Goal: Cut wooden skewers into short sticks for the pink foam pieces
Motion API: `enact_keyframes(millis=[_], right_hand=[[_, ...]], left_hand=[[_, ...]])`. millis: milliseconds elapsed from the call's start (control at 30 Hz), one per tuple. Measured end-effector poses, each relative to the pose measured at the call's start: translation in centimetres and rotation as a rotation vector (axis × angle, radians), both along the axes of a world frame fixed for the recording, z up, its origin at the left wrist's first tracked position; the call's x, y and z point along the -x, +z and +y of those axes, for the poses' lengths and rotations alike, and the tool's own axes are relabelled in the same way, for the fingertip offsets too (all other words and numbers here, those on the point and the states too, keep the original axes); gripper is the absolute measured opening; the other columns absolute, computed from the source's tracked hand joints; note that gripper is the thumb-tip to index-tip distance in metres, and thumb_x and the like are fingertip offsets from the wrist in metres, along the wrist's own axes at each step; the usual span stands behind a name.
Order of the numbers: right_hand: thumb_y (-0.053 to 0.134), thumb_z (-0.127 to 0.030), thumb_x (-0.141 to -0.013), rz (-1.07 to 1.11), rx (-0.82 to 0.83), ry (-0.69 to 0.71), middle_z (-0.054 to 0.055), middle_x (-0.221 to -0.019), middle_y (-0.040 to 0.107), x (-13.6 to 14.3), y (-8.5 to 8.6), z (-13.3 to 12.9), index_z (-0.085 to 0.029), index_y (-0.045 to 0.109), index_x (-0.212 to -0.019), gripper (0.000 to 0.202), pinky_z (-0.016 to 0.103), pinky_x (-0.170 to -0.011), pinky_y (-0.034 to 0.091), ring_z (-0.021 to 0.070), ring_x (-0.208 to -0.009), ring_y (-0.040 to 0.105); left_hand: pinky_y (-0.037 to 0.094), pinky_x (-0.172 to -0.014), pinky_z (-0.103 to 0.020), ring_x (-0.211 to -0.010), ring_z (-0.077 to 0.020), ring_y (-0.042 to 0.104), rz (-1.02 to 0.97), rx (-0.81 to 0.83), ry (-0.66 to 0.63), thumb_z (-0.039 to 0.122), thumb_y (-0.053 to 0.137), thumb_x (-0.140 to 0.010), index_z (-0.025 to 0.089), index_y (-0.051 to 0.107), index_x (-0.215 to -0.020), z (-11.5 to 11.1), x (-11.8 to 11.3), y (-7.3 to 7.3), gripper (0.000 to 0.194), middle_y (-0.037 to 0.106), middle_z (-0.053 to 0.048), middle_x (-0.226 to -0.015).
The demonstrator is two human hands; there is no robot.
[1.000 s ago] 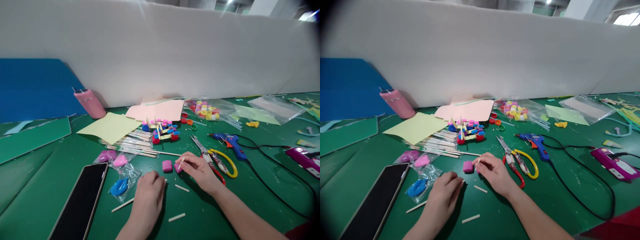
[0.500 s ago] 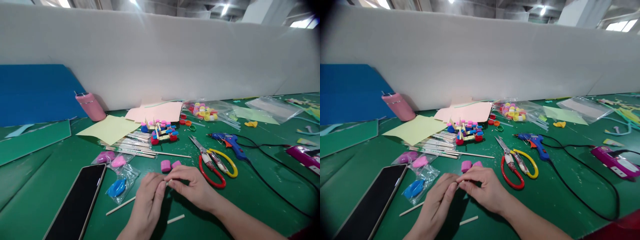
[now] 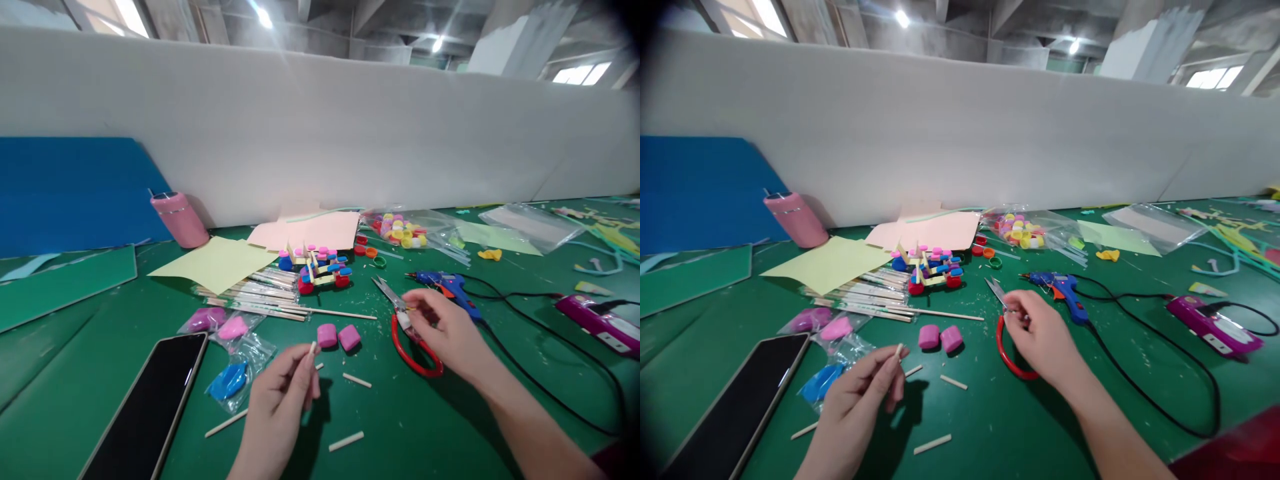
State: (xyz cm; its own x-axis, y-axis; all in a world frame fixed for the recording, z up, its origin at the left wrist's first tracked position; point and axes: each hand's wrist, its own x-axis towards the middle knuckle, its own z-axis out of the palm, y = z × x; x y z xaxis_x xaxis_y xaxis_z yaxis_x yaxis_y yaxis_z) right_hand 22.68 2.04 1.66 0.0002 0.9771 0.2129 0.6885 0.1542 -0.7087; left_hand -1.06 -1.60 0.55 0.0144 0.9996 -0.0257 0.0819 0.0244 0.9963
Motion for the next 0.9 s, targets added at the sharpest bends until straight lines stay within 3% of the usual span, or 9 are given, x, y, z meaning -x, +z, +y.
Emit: enact_keyframes(millis=[67, 133, 300, 400, 567, 733, 900], right_hand=[[0.051, -0.023, -0.074, -0.176, 0.048, -0.07, 0.006, -0.09, 0.056, -2.2, -1.1, -0.4, -0.018, 0.05, -0.098, 0.024, 0.032, -0.067, 0.046, 0.0202, -0.079, 0.056], [0.052, -0.025, -0.071, -0.315, 0.108, -0.046, 0.01, -0.099, 0.054, -3.5, -2.2, -0.9, -0.016, 0.049, -0.103, 0.033, 0.036, -0.075, 0.043, 0.0236, -0.089, 0.054], [0.055, -0.031, -0.065, -0.469, 0.264, -0.115, 0.014, -0.105, 0.054, -3.7, -3.1, -0.5, -0.012, 0.044, -0.114, 0.054, 0.035, -0.071, 0.044, 0.0272, -0.086, 0.057], [0.055, -0.03, -0.062, -0.417, 0.343, -0.159, 0.011, -0.098, 0.059, -4.1, -2.7, 0.0, -0.015, 0.048, -0.108, 0.049, 0.032, -0.067, 0.044, 0.0253, -0.08, 0.06], [0.05, -0.026, -0.067, -0.141, 0.307, -0.138, 0.007, -0.092, 0.063, -5.3, -2.3, -0.7, -0.017, 0.048, -0.102, 0.036, 0.03, -0.068, 0.046, 0.0233, -0.08, 0.061], [0.049, -0.024, -0.072, 0.053, 0.175, 0.058, 0.005, -0.095, 0.058, -2.8, -0.9, -1.2, -0.02, 0.037, -0.11, 0.04, 0.027, -0.065, 0.048, 0.0195, -0.077, 0.06], [0.06, -0.032, -0.072, -0.015, 0.046, 0.258, 0.005, -0.103, 0.051, 2.5, 0.9, -0.2, -0.024, 0.039, -0.11, 0.044, 0.027, -0.074, 0.046, 0.0179, -0.086, 0.055]], left_hand=[[0.033, -0.045, -0.021, -0.046, -0.0098, 0.043, -0.046, 0.002, 0.068, 0.03, 0.051, -0.08, 0.017, 0.056, -0.088, 0.0, 0.1, 0.0, 0.016, 0.051, 0.005, -0.051], [0.033, -0.047, -0.021, -0.049, -0.0096, 0.044, -0.083, 0.002, 0.099, 0.029, 0.052, -0.079, 0.018, 0.056, -0.085, 0.0, 0.0, 0.4, 0.014, 0.052, 0.005, -0.053], [0.03, -0.045, -0.019, -0.046, -0.0069, 0.039, -0.137, 0.069, 0.039, 0.03, 0.049, -0.081, 0.017, 0.055, -0.075, 0.5, -0.7, 1.9, 0.016, 0.05, 0.005, -0.053], [0.025, -0.041, -0.018, -0.043, -0.0057, 0.034, -0.188, 0.123, -0.031, 0.033, 0.047, -0.082, 0.017, 0.054, -0.076, 1.2, -1.1, 2.2, 0.018, 0.05, 0.005, -0.052], [0.025, -0.044, -0.016, -0.046, -0.0061, 0.032, -0.263, 0.16, 0.012, 0.032, 0.048, -0.082, 0.018, 0.052, -0.076, 1.8, -0.9, 1.7, 0.016, 0.045, 0.006, -0.05], [0.028, -0.049, -0.016, -0.047, -0.0065, 0.033, -0.221, 0.12, 0.024, 0.031, 0.049, -0.082, 0.018, 0.055, -0.079, 1.6, 0.0, 0.7, 0.015, 0.044, 0.007, -0.047], [0.033, -0.054, -0.017, -0.051, -0.0072, 0.039, -0.242, 0.137, 0.027, 0.032, 0.051, -0.081, 0.017, 0.059, -0.085, 1.7, 0.5, -0.1, 0.017, 0.046, 0.006, -0.048]])
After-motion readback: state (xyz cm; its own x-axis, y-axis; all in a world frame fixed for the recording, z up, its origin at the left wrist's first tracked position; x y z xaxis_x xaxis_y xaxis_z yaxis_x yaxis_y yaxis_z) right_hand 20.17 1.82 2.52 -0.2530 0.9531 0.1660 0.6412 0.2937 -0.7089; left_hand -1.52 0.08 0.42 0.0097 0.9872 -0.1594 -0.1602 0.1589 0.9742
